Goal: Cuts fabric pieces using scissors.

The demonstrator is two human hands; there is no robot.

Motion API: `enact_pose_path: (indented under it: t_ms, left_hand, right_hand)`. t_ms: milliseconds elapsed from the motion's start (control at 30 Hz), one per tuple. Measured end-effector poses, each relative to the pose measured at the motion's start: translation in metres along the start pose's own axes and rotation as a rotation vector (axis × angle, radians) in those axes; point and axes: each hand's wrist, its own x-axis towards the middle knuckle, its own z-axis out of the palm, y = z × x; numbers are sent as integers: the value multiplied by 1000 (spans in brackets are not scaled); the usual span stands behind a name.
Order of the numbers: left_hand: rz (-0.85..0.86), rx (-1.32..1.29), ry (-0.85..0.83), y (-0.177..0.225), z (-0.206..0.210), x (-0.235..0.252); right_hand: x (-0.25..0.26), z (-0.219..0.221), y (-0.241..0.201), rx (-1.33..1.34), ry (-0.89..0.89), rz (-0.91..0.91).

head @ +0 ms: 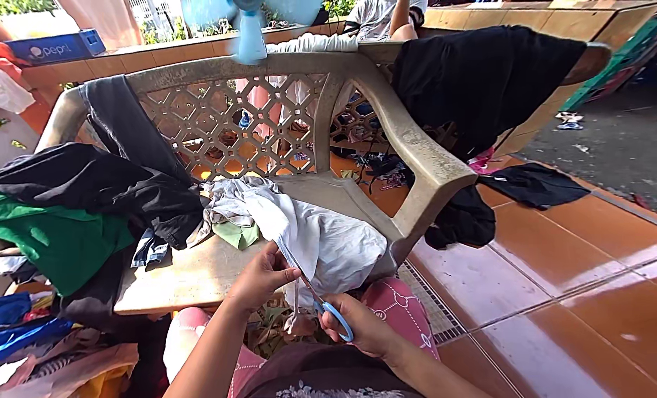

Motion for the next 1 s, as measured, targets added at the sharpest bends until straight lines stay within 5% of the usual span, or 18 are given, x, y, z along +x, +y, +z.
enact_pose_path:
  t_ms: [467,767,1000]
  left_hand:
    - [-100,32,-120,-9,4,0]
    - [65,-13,248,-7,3,0]
    - [23,2,141,1,0,-2]
  right_hand:
    - [-3,-1,1,-5,21,15]
    - [-3,-3,5,-20,18,-1]
    - [-1,-5,3,-20,5,33]
